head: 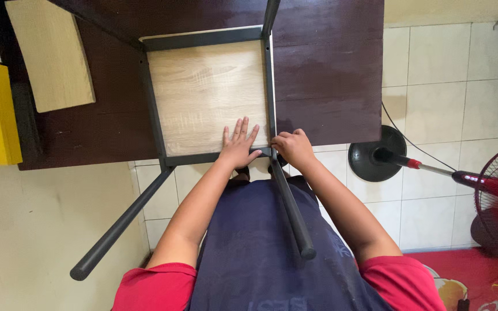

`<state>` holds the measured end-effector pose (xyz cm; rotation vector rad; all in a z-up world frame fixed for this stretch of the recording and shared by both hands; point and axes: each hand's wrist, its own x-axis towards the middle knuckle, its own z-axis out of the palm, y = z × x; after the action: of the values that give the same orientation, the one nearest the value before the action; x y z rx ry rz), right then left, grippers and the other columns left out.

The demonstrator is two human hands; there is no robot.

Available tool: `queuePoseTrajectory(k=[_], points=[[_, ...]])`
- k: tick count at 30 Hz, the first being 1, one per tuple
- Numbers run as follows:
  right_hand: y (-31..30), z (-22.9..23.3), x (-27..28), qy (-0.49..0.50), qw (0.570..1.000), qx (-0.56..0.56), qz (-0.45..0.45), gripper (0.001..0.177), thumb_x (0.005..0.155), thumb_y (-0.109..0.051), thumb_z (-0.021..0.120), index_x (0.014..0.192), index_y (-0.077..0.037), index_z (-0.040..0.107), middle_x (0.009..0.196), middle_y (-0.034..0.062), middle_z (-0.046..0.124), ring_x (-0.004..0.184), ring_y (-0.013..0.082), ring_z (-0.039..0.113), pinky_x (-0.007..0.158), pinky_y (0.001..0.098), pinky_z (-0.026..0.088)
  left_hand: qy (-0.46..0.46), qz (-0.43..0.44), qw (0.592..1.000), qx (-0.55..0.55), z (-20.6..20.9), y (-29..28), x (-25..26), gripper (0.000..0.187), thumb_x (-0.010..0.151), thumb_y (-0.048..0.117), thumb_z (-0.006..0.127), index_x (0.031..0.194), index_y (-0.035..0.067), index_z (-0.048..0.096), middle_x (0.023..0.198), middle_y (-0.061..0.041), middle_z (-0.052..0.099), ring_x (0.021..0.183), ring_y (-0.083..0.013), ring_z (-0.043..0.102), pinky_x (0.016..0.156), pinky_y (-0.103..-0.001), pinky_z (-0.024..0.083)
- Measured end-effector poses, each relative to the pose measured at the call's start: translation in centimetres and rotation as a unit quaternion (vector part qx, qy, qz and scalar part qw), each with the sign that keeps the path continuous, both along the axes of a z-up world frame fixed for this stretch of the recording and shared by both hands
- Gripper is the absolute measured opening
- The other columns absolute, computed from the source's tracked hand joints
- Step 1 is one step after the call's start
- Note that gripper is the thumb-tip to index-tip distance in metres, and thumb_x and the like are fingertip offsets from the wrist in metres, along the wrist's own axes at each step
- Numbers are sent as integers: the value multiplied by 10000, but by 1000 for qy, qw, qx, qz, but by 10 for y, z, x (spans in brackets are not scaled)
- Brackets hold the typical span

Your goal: The person assembles a small table by inserting and tightening screws into the metal frame and wooden top. They use a hammer to secure the components and adjust the alignment of the frame.

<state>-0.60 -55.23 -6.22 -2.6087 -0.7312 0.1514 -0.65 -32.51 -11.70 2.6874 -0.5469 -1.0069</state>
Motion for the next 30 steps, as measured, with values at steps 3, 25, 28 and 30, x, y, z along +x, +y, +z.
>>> queuePoseTrajectory(k=[3, 25, 28, 30], points=[[2, 1, 0, -17, 1000, 4, -9, 128, 861, -256, 767, 852, -129, 758, 829, 3, 730, 703, 210, 673, 803, 397, 469, -1, 1, 1000, 1, -1, 0, -1, 912, 958, 667, 478, 1662, 299, 30, 1725, -140, -135, 1594, -303, -125, 1218, -667, -28], [0, 4, 0, -40, 998, -39, 32, 106, 889, -241, 733, 896, -137, 746, 853, 14, 695, 673, 217, 662, 871, 420, 471, -5, 3, 1000, -10, -6, 1, -1, 902, 967, 663, 462, 1660, 298, 14, 1723, -136, -144, 1592, -310, -128, 1218, -666, -35], [8, 7, -1, -43, 995, -92, 19, 201, 904, -296, 740, 806, -122, 718, 777, 34, 666, 630, 233, 650, 857, 424, 474, -1, 3, 1000, -5, -4, 0, -2, 913, 961, 668, 466, 1661, 297, 12, 1724, -139, -147, 1593, -310, -129, 1219, -666, -33], [15, 11, -1, -61, 993, -105, 8, 244, 894, -329, 738, 789, -112, 704, 753, 43, 656, 620, 237, 652, 819, 435, 469, -1, 3, 1000, -5, -3, 1, -1, 918, 960, 668, 470, 1662, 294, 10, 1723, -141, -147, 1593, -313, -131, 1218, -667, -33]])
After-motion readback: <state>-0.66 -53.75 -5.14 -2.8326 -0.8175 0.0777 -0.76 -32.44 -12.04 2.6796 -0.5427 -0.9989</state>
